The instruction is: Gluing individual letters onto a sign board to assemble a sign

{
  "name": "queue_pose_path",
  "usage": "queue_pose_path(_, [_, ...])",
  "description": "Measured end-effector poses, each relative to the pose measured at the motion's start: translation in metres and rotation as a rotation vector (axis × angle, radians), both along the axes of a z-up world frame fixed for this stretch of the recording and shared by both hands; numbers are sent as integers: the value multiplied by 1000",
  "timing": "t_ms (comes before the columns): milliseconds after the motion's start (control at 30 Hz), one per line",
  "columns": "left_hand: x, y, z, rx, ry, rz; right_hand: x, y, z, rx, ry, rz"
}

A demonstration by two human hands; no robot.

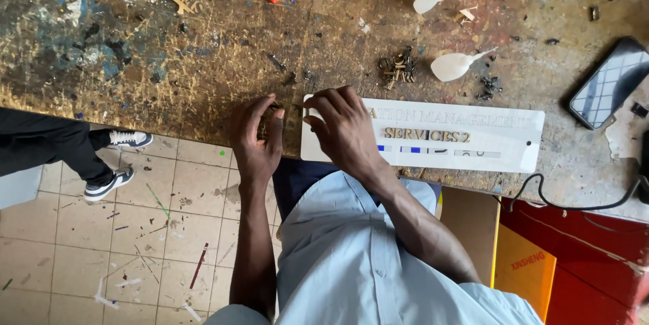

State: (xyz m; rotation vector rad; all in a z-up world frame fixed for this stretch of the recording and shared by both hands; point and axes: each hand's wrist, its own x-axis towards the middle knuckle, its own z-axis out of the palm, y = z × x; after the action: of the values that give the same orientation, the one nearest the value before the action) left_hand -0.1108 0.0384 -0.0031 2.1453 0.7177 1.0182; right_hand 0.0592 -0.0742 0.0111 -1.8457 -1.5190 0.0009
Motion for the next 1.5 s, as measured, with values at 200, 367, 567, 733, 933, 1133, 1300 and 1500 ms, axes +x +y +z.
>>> queue_pose_path(200, [2,-2,-1,-21,-61,-74,40,-68,21,-56,97,-70])
queue_pose_path(367, [20,-16,-3,-16,-68,-147,40,-97,6,-116,51,-65])
queue_pose_path(567, [38,-36,5,5,-45,-240,36,-96,7,-90,81,-44])
queue_pose_path(733, [50,-53,16,-5,-28,-386,32,-97,13,-51,239,-36])
queue_pose_path(933, [59,-57,7,3,-17,-407,36,-99,10,-24,246,-71])
queue_pose_path(1133, [54,-53,9,-53,-78,-357,39,-97,0,2,183,-87])
queue_pose_path(1300, [47,-52,3,-64,-63,-341,40,-93,-6,42,106,-96])
queue_pose_path(1500, [41,-49,-3,-96,-66,-316,31,-97,14,-57,59,7])
